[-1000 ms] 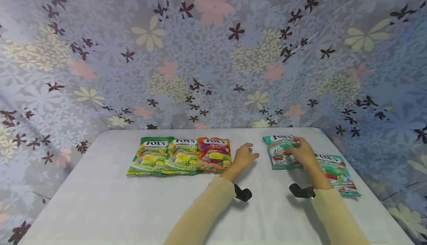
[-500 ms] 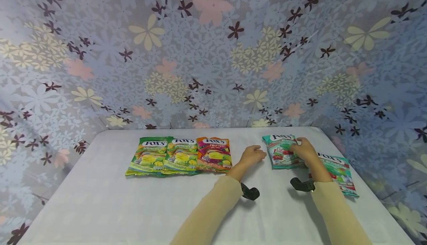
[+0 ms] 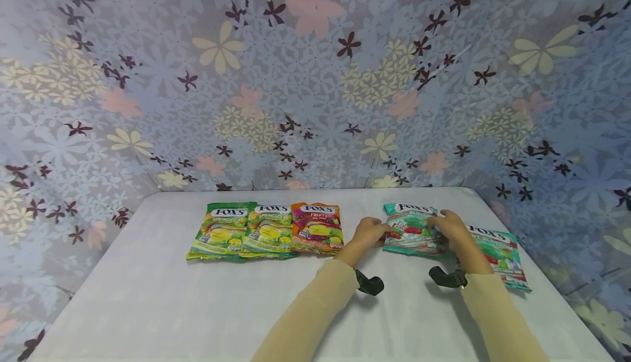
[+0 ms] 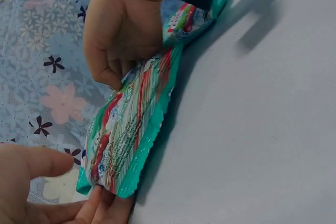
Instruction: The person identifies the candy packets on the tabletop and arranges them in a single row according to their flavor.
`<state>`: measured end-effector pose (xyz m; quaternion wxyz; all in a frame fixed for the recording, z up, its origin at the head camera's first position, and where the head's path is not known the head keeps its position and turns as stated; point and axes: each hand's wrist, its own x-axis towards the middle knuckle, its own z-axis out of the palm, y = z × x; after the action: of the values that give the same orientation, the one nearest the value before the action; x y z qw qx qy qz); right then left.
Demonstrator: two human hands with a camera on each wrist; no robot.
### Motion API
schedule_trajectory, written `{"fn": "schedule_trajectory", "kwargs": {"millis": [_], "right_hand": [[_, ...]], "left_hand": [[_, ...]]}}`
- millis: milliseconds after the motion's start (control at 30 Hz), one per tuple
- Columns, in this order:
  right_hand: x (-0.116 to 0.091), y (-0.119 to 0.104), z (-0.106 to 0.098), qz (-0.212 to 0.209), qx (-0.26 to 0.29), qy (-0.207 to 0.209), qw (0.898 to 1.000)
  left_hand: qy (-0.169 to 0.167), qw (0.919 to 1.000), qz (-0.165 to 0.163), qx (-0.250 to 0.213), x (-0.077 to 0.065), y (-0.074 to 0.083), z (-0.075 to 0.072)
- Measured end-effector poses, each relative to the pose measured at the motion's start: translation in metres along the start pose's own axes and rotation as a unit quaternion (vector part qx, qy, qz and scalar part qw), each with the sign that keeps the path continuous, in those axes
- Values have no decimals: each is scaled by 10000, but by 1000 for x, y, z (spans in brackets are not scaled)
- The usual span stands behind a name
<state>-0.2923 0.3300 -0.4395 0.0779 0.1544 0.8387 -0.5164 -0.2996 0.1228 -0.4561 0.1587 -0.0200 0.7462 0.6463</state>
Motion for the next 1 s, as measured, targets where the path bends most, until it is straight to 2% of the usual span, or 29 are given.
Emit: {"fn": "schedule_trajectory", "kwargs": {"millis": [133,333,533,733,1000], "right_hand": [[-2,1,4,75,449,-251,9986],[-7,5,10,-105,900,-536,9944],[-17,2,16,-423,929,-372,9941],[-30,-7,25,-760,906,-597,9912],[-41,-23,40,-941,766,-854,9889]], "left_hand": [[109,9997,-32,211,-2,-1,-3],[50,9978,-32,665,-5,-1,-7],[45,9980,194,597,-11,-2,-16],[12,9971,490,581,-19,-4,-33],[-82,9949,828,562,-30,-9,-57]]}}
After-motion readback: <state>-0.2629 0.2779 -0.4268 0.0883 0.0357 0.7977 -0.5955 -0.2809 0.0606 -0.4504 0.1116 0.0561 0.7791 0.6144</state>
